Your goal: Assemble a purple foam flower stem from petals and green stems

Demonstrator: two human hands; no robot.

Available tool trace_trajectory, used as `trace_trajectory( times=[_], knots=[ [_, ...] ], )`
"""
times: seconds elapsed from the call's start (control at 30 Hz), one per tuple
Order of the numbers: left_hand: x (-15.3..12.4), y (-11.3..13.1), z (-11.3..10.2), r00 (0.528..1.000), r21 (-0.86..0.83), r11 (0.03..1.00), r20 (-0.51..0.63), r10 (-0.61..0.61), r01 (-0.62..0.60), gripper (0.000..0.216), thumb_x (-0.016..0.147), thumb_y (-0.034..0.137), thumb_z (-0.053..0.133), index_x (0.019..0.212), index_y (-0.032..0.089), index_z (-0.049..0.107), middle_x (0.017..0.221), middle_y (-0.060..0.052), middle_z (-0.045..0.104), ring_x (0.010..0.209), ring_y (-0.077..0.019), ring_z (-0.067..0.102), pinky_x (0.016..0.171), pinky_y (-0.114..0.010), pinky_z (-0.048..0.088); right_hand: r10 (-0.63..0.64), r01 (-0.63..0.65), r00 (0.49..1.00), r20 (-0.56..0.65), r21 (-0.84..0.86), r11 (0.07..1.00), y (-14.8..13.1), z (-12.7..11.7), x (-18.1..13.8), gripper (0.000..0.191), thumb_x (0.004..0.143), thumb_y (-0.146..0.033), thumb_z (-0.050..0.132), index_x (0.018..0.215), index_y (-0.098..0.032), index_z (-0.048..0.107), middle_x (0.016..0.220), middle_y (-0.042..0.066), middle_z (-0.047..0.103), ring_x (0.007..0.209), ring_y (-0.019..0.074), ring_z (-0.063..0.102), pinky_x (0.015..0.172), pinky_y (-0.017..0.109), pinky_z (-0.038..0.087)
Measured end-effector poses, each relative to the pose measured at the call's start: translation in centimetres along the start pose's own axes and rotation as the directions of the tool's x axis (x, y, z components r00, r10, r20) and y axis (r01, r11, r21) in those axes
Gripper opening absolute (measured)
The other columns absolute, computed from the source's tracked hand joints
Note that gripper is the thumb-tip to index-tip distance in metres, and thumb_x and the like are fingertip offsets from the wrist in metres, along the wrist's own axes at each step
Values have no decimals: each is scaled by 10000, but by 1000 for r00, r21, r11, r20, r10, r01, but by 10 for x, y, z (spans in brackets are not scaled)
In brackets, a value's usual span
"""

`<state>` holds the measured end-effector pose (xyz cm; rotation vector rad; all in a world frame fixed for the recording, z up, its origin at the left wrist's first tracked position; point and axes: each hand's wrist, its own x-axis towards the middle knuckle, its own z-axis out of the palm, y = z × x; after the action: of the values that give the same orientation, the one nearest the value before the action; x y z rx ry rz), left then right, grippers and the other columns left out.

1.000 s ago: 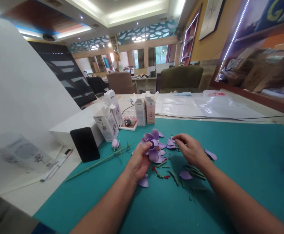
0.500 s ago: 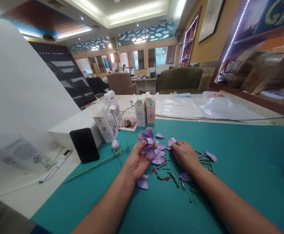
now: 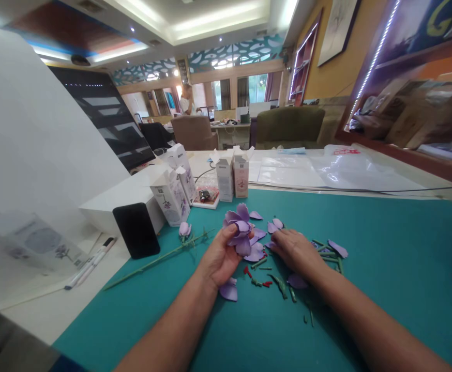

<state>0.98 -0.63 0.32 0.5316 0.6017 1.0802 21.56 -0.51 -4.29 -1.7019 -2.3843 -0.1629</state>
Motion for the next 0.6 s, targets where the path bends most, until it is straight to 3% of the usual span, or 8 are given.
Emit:
trace_trajectory(
  times=[0.27, 0.43, 0.6],
  knots=[
    [1, -1, 1, 1000, 16, 1000, -29, 5, -4, 234, 698, 258, 729, 880, 155, 625, 903, -68, 705, 822, -195, 671, 633, -247, 498, 99, -101, 986, 137, 15, 995, 1, -7, 2, 249, 885, -263, 487, 1066, -174, 633, 987, 122, 631, 889, 245, 569, 751, 317, 367],
    [0, -3, 1, 1000, 34, 999, -16, 13, -13, 243, 701, 270, 729, 885, 148, 627, 876, -69, 701, 803, -192, 666, 633, -251, 498, 123, -131, 983, 139, 52, 990, 1, -9, 3, 317, 913, -382, 441, 1060, -183, 639, 960, 116, 637, 872, 243, 583, 740, 321, 376],
    [0, -3, 1, 1000, 38, 999, -4, 19, -19, 249, 697, 273, 734, 887, 145, 634, 885, -75, 703, 832, -207, 663, 653, -262, 494, 126, -135, 983, 130, 60, 989, 5, -2, 3, 232, 883, -288, 483, 1021, -183, 637, 970, 110, 620, 885, 234, 577, 739, 314, 372]
  ],
)
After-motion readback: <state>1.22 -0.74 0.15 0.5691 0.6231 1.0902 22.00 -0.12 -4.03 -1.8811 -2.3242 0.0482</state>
